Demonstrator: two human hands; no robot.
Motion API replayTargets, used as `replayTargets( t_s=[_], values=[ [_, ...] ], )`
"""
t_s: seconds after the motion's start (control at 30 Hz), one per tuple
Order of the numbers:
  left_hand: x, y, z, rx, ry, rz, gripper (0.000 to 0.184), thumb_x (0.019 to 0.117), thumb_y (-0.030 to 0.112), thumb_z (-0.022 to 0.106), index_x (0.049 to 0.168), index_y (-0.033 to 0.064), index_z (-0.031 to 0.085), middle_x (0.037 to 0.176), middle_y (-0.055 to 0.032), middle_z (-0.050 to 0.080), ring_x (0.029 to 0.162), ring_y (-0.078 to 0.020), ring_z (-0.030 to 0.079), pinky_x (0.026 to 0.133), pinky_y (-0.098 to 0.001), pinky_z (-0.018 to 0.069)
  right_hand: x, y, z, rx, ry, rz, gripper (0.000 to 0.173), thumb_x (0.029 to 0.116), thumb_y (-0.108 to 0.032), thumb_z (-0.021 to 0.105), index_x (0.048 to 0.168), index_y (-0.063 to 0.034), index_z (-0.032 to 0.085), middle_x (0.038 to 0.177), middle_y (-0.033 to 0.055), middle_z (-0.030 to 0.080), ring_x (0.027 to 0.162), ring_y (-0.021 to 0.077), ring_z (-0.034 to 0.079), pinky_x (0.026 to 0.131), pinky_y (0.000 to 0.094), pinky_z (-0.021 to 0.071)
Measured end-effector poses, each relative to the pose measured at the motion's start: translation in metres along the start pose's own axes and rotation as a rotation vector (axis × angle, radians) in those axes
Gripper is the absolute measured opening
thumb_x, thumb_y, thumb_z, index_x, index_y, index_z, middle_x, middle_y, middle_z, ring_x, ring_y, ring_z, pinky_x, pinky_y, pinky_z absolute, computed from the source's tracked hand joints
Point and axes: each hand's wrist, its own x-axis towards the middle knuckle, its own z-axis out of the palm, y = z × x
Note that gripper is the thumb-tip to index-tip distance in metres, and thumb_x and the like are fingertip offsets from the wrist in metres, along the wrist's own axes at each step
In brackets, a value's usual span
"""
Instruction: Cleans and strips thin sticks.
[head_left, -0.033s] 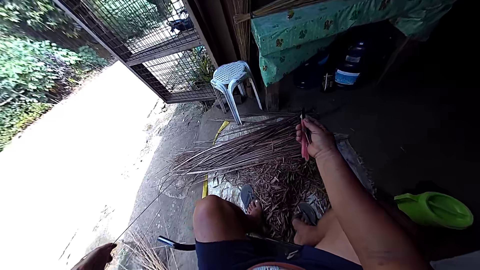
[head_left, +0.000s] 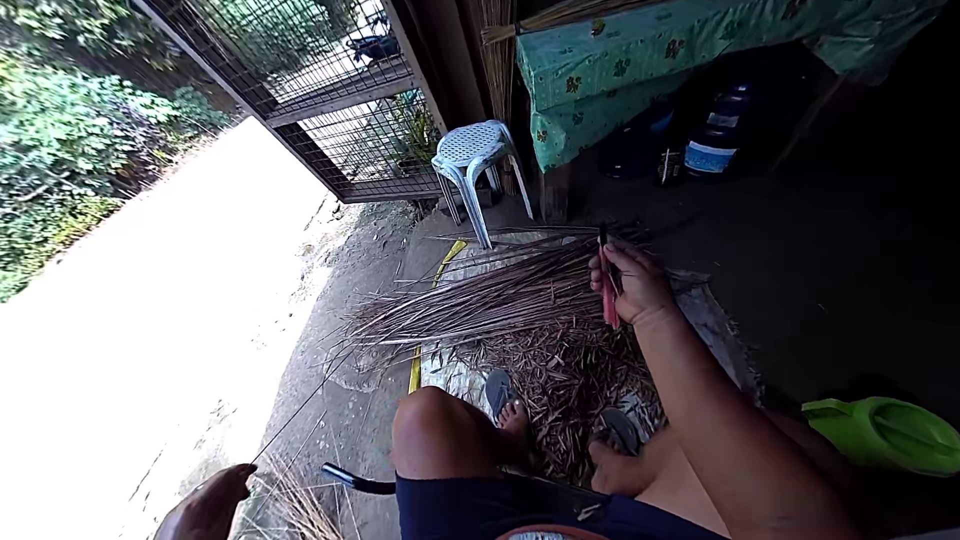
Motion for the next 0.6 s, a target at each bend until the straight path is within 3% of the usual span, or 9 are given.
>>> replayTargets(
  t_s=[0.1,0.17,0.27,0.3,0.4,0.6],
  values=[
    [0.036,0.07,0.03,-0.051,0.01,0.051,0.032,0.104,0.013,0.045,0.12,0.0027,0.07,0.089,-0.0133,0.072,0.079,-0.0287,0.07,0.077,-0.0554,0.0559,-0.033,0.025,0.037,-0.131,-0.382,0.073,0.03,0.1092,-0.016,0.046,0.135,-0.0055,0.057,0.082,0.0079,0.07,0.06,0.0144,0.065,0.055,0.0275,0.0572],
    [0.061,0.117,0.049,-0.109,-0.039,0.144,0.031,0.1034,0.01,0.046,0.123,0.0048,0.069,0.088,-0.0084,0.072,0.077,-0.0219,0.069,0.077,-0.0478,0.0571,-0.059,0.037,0.056,-0.195,-0.595,0.145,0.034,0.1065,-0.013,0.049,0.137,-0.0004,0.054,0.084,0.0072,0.069,0.063,0.0142,0.066,0.059,0.0271,0.0576],
    [0.094,0.184,0.076,-0.216,-0.148,0.286,0.03,0.105,0.015,0.046,0.122,0.0074,0.07,0.089,-0.0038,0.073,0.077,-0.015,0.069,0.077,-0.0411,0.0576,-0.086,0.045,0.073,-0.191,-0.754,0.235,0.042,0.1049,-0.015,0.052,0.143,0.0025,0.049,0.085,0.0077,0.069,0.065,0.014,0.067,0.059,0.0269,0.058],
    [0.102,0.203,0.083,-0.247,-0.188,0.313,0.03,0.1057,0.017,0.046,0.122,0.0089,0.07,0.089,-0.0019,0.073,0.077,-0.0126,0.068,0.076,-0.0383,0.0575,-0.091,0.046,0.075,-0.164,-0.763,0.246,0.04,0.1049,-0.015,0.052,0.141,0.0031,0.05,0.085,0.0083,0.07,0.065,0.0143,0.067,0.059,0.027,0.058],
    [0.112,0.243,0.092,-0.347,-0.303,0.321,0.029,0.1064,0.019,0.048,0.124,0.0109,0.069,0.089,0.0028,0.072,0.067,-0.0055,0.064,0.065,-0.0272,0.0554,-0.093,0.044,0.072,-0.112,-0.677,0.2,0.021,0.1065,-0.013,0.05,0.117,0.0017,0.061,0.08,0.0073,0.07,0.061,0.0121,0.065,0.057,0.0252,0.0562],
    [0.104,0.219,0.093,-0.459,-0.384,0.295,0.028,0.1028,0.015,0.053,0.126,0.008,0.066,0.091,0.0013,0.073,0.069,-0.0069,0.068,0.066,-0.0268,0.0596,-0.053,0.027,0.048,-0.001,-0.377,0.084,0.022,0.1088,-0.014,0.046,0.116,-0.002,0.064,0.076,0.0071,0.068,0.055,0.0108,0.062,0.052,0.0234,0.0543]
  ],
)
